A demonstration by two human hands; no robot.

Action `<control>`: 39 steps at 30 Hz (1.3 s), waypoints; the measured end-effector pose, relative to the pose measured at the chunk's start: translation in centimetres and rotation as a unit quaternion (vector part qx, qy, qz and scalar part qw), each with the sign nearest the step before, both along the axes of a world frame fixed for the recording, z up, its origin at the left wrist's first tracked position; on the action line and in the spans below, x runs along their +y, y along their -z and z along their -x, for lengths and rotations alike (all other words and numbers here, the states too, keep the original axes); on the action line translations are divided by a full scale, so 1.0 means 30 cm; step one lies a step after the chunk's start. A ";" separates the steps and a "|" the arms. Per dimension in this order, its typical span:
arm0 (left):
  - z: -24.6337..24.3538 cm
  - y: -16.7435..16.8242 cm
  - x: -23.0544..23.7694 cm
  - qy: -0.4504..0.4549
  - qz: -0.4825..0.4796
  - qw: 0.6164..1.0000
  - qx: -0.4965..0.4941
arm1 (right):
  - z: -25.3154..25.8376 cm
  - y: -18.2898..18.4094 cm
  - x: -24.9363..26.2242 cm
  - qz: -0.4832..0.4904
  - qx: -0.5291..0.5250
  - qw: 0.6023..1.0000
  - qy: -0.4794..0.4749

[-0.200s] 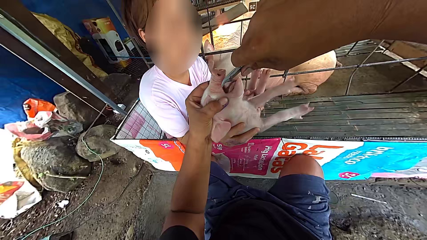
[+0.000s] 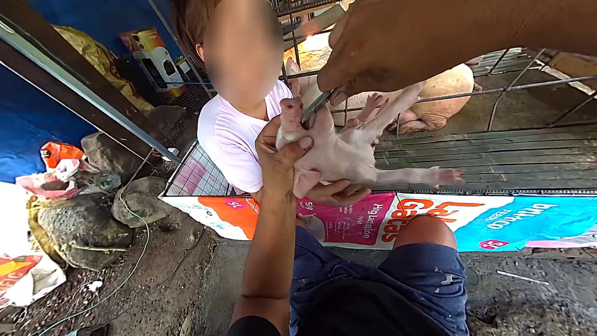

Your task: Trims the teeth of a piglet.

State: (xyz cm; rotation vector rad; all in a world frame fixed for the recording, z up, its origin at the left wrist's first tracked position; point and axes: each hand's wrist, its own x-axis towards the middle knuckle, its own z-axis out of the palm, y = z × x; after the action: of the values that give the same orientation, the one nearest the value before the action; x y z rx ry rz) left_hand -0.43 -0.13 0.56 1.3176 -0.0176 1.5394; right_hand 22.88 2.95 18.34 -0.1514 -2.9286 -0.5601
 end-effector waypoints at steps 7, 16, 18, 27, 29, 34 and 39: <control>0.010 -0.027 -0.038 -0.101 -0.051 0.994 -0.008 | 0.070 0.040 -0.362 0.169 0.136 0.942 0.256; -0.027 0.031 -0.012 -0.211 -0.074 0.973 0.063 | 0.234 0.572 -0.456 0.700 0.544 0.462 0.037; -0.039 0.020 -0.006 -0.225 -0.081 0.970 0.052 | 0.228 0.591 -0.420 0.700 0.556 0.448 0.010; -0.020 -0.019 -0.007 -0.217 -0.064 0.974 0.019 | 0.187 0.541 -0.363 0.727 0.509 0.462 -0.016; -0.010 -0.019 -0.011 -0.238 -0.047 0.970 0.004 | 0.189 0.515 -0.375 0.731 0.500 0.465 -0.006; 0.046 0.082 -0.025 -0.171 -0.059 0.983 0.020 | 0.238 0.443 -0.420 0.757 0.451 0.472 0.034; 0.051 0.101 -0.010 -0.145 -0.050 0.988 0.004 | 0.268 0.421 -0.414 0.768 0.455 0.447 0.060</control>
State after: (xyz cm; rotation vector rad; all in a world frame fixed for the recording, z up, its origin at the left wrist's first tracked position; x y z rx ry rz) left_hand -1.94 -0.43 -2.48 1.4538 0.1077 1.7979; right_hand 14.84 -9.47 5.70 -0.5643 -1.3530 1.7097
